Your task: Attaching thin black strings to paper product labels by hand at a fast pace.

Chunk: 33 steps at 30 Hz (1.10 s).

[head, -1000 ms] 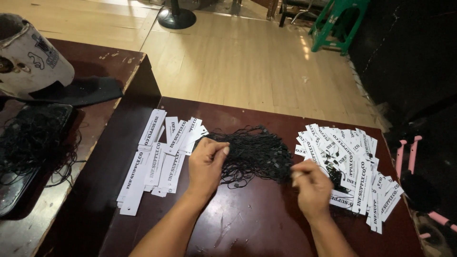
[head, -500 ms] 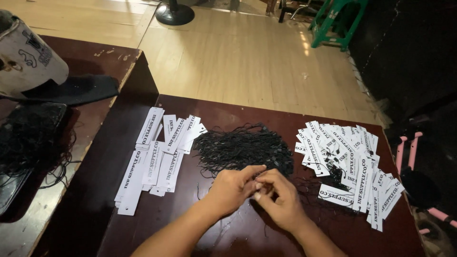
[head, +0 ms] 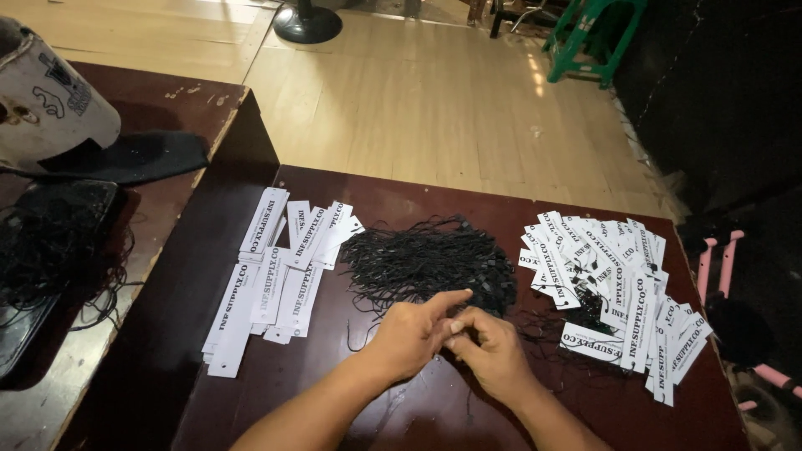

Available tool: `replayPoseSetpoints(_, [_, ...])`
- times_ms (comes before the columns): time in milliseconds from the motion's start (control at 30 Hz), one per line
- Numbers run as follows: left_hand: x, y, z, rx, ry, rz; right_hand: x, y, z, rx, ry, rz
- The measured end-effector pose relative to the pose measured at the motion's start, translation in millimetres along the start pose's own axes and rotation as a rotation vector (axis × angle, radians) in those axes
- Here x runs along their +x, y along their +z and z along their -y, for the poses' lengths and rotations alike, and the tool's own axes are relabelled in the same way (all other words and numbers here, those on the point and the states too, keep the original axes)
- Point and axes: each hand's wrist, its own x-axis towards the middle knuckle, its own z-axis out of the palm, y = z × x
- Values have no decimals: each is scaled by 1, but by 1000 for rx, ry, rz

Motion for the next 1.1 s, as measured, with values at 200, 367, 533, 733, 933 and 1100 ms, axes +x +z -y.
replayPoseSetpoints(200, [3, -13, -15, -178, -117, 37, 4, -3, 14, -69, -157, -41])
replayPoseSetpoints(367, [5, -13, -15, -57, -259, 26, 7, -5, 31, -92, -202, -106])
replayPoseSetpoints(533, [6, -15, -19, -71, -284, 45, 6, -4, 30, -111, -272, -94])
replayPoseSetpoints(733, [7, -22, -26, -118, -411, 113, 5, -4, 28, -119, -277, -61])
replayPoseSetpoints(933, [8, -20, -23, -111, -363, 89, 5, -3, 26, -113, -261, -87])
replayPoseSetpoints(1100, [7, -17, -17, -16, -327, 120, 6, -3, 24, -204, -319, -50])
